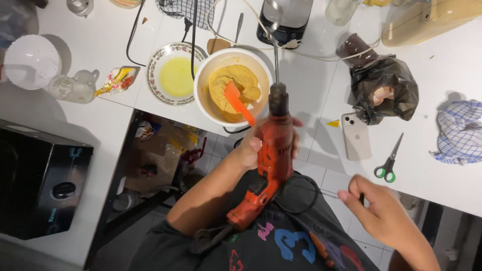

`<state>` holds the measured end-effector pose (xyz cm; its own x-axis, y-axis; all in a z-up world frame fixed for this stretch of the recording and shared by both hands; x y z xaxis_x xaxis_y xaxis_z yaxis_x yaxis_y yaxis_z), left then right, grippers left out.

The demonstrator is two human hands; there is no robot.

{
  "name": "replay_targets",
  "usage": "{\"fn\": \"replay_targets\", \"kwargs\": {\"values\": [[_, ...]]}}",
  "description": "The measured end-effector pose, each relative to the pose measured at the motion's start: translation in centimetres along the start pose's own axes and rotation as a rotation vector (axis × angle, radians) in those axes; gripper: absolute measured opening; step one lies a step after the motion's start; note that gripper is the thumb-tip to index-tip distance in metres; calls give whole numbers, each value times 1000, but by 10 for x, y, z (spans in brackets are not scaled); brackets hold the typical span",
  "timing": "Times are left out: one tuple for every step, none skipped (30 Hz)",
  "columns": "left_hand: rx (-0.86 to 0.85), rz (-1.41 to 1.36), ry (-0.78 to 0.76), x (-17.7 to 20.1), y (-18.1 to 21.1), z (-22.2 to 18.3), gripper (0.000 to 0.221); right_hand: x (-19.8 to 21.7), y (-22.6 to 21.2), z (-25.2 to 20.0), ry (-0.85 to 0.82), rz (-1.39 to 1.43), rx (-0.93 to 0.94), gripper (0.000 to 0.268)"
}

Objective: Mixing dough in a bowl using a power drill with a whisk attachment

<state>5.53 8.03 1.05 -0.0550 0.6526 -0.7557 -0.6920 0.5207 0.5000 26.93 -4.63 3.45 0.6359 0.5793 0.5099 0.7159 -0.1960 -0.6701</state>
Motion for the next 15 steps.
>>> {"fn": "replay_targets", "kwargs": {"values": [[6,3,10,2,4,10,106,-4,15,-9,-6,9,4,36],[-45,7,0,1,11,20,116,-14,37,-17,-86,167,-38,31],[-96,11,-8,1,18,31,125,-25,58,-27,-165,324,-81,26],[-88,15,-10,0,22,42,125,-29,69,-29,-161,331,-77,26],[-144,49,-9,-1,32,52,128,-34,82,-32,-133,594,-65,23],[-197,82,-15,-3,42,65,131,-40,94,-35,-96,858,-49,21],[-186,85,-24,-6,46,76,131,-38,93,-31,-86,866,-41,21],[-227,176,-49,-11,56,89,132,-44,108,-32,-142,676,-296,28],[-269,266,-75,-17,65,101,133,-46,122,-36,-193,480,-545,34],[-258,265,-93,-22,64,109,133,-45,119,-33,-175,492,-540,34],[-259,262,-111,-27,65,118,134,-40,112,-28,-119,538,-470,32],[-257,252,-129,-31,63,126,135,-37,106,-25,-59,586,-404,32],[-242,244,-148,-36,58,134,135,-38,102,-24,-37,601,-405,32],[-244,228,-168,-41,54,141,136,-35,94,-24,49,661,-309,37],[-247,212,-188,-47,49,147,138,-31,85,-24,138,717,-211,45]]}}
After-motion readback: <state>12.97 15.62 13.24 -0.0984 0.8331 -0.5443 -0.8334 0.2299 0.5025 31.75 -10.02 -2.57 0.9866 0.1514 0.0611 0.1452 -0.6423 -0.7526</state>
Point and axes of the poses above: each hand's wrist, its own z-axis towards the middle knuckle, its own x-axis out of the back of the hand, y = z × x, the point moved 8 cm from there along z, towards the middle knuckle, and after that the axes turned 14 degrees about -y, right-handed, at the moved point
